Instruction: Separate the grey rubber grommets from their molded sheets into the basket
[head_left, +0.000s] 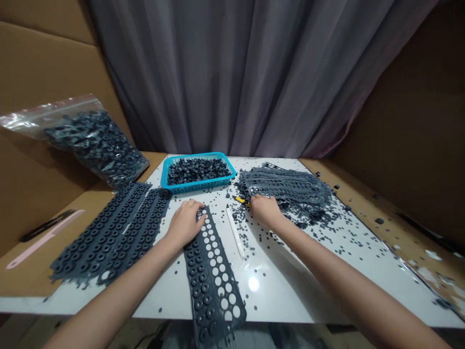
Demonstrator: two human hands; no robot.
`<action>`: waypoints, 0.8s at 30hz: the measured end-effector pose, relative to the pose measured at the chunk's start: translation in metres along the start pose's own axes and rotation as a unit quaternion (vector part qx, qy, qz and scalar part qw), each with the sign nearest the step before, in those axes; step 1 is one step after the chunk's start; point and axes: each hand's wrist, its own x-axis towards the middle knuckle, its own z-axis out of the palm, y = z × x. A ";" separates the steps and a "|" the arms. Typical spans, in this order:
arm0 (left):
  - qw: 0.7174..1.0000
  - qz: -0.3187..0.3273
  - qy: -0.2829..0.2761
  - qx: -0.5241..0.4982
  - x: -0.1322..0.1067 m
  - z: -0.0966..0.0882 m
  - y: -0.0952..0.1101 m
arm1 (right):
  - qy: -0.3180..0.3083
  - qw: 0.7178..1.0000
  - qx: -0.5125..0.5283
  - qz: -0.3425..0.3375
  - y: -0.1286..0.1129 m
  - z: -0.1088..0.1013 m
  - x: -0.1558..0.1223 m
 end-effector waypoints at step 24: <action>0.998 -0.018 0.000 -0.052 0.027 0.022 -0.024 | 0.259 0.837 0.481 -0.024 -0.080 -0.018 0.007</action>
